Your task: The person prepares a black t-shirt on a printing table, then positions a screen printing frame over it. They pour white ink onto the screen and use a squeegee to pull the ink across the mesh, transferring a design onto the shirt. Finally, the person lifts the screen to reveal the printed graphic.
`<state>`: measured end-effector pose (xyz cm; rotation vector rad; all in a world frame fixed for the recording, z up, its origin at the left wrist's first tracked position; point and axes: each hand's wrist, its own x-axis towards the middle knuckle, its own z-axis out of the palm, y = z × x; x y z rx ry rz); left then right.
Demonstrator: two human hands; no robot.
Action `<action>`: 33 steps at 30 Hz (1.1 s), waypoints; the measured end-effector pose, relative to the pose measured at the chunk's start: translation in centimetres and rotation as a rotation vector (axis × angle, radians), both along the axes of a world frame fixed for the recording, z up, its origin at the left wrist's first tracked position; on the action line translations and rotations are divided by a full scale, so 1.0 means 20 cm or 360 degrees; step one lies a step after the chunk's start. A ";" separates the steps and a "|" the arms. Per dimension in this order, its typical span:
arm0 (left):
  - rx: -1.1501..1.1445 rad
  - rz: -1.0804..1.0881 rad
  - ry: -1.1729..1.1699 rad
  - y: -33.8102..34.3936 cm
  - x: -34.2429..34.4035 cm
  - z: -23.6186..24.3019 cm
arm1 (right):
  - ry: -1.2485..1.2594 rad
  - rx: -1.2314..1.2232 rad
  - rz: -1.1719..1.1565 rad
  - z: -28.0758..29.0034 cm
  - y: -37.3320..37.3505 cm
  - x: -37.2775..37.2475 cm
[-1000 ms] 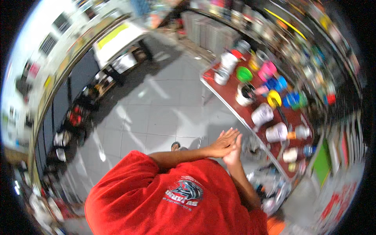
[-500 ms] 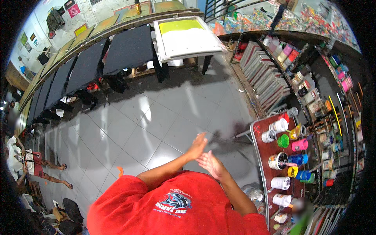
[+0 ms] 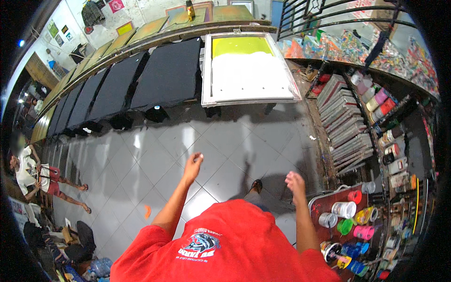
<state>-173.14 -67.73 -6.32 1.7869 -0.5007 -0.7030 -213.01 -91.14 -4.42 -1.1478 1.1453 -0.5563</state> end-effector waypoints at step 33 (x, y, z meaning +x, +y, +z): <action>0.0043 0.0550 -0.0199 -1.25 0.79 0.29 | 0.0556 -0.0639 -0.0611 0.08 -1.71 1.14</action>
